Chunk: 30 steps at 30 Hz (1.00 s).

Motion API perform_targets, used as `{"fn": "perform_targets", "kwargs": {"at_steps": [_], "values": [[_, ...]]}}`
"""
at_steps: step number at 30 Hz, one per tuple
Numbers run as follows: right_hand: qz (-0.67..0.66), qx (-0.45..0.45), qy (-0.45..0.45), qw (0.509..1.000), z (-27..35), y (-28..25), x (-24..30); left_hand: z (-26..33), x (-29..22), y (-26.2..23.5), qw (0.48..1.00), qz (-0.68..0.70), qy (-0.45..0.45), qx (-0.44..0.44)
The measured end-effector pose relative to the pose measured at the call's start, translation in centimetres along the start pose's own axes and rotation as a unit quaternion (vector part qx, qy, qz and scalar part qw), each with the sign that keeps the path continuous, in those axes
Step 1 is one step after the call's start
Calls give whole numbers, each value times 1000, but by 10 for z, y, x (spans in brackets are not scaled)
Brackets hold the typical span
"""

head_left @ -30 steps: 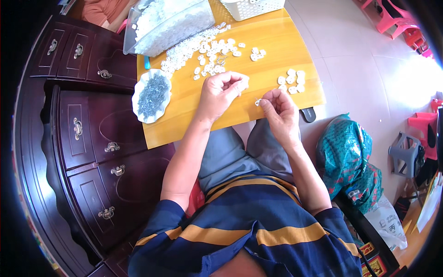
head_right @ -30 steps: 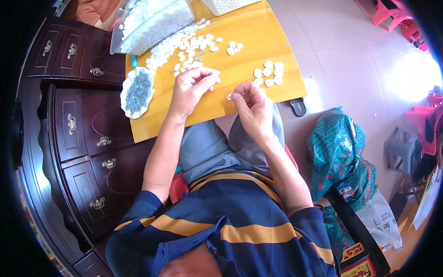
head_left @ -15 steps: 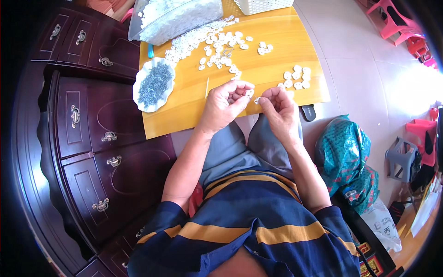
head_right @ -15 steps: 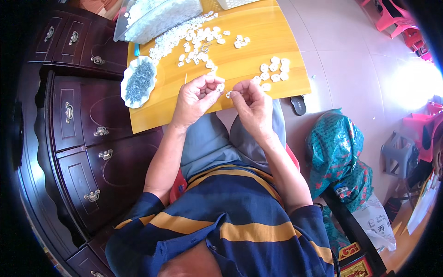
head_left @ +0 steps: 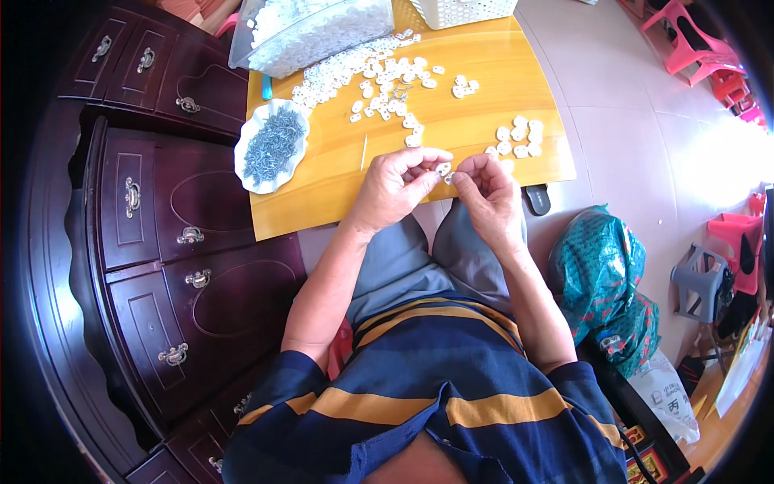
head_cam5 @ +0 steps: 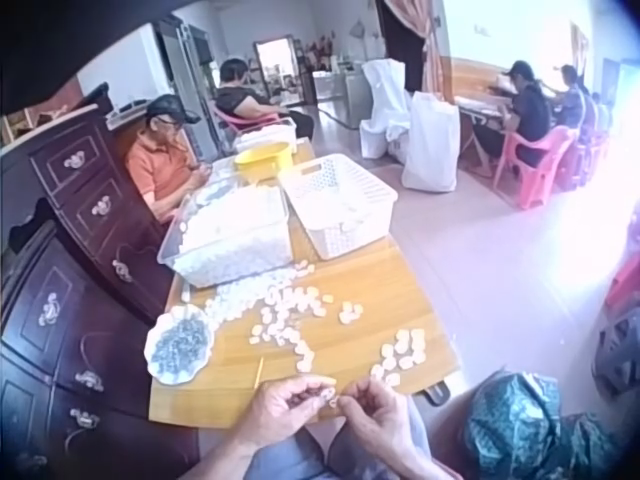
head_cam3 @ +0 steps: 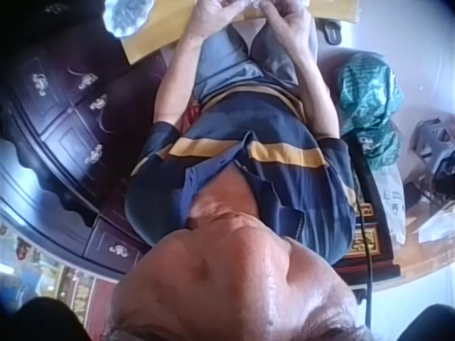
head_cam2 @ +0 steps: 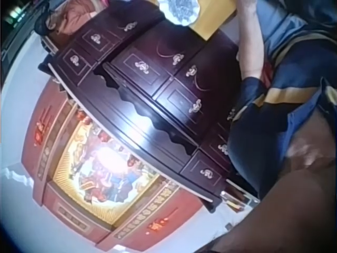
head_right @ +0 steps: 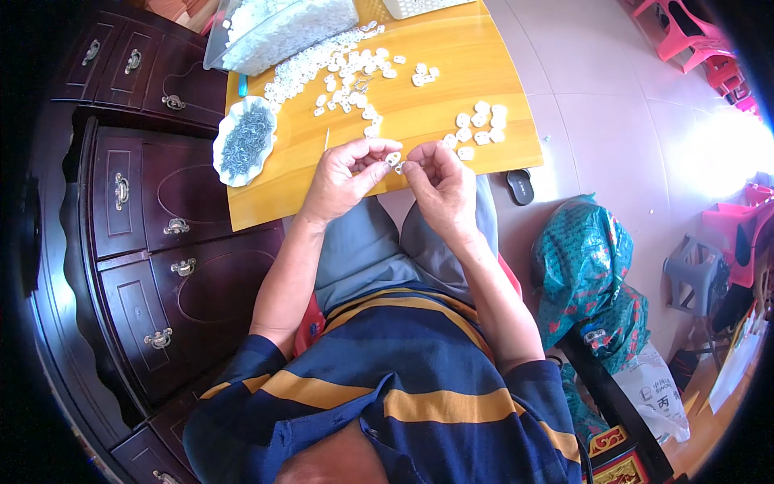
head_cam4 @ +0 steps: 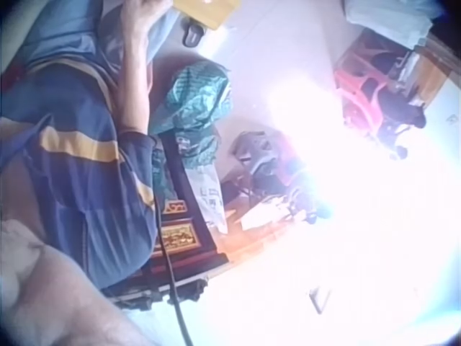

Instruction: Manually assembling small white hardware components by inserting metal pins into plastic housings.

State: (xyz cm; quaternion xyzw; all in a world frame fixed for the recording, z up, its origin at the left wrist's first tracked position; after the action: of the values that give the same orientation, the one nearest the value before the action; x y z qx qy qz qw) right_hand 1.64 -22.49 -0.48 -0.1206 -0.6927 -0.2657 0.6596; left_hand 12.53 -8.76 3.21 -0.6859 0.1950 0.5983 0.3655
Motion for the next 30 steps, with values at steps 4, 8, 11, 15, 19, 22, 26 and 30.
{"fn": "perform_targets", "kwargs": {"at_steps": [4, 8, 11, 15, 19, 22, 26, 30], "values": [[-28, 3, 8, 1000, -1, -2, 0, 1, 1, 2, 999, -22, -10, 26], [-89, 9, 37, 995, 0, -1, -1, 1, -2, 2, 999, -19, -20, 23], [-103, -6, 50, 993, 1, 2, 4, -1, -2, 2, 999, -17, -20, 26], [-113, -2, 67, 991, 1, 4, 8, -3, -5, 1, 999, -28, 2, 31], [-120, -10, 89, 989, 1, 3, 4, -5, -4, 0, 998, -47, 7, 47], [-138, -14, 99, 985, 0, 3, 3, -6, -3, 5, 999, -24, 25, 12], [-198, -28, 95, 975, 0, 3, 2, -6, -12, 7, 995, -82, 46, 32], [-224, -64, 100, 967, 0, 6, 5, -5, -24, 18, 969, -225, 100, -10]]}}
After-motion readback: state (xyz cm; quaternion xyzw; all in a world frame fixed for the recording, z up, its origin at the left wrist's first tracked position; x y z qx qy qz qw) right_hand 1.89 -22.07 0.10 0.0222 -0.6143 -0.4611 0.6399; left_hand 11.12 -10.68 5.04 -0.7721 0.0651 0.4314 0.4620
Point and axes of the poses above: each hand's wrist, its own z-axis away from the middle knuckle, its own y-axis out of the palm, x = y × z, the point moved 2 cm from there along -z, towards the middle knuckle, and after that the axes turned 4 degrees about -z, right-handed, at the moved point
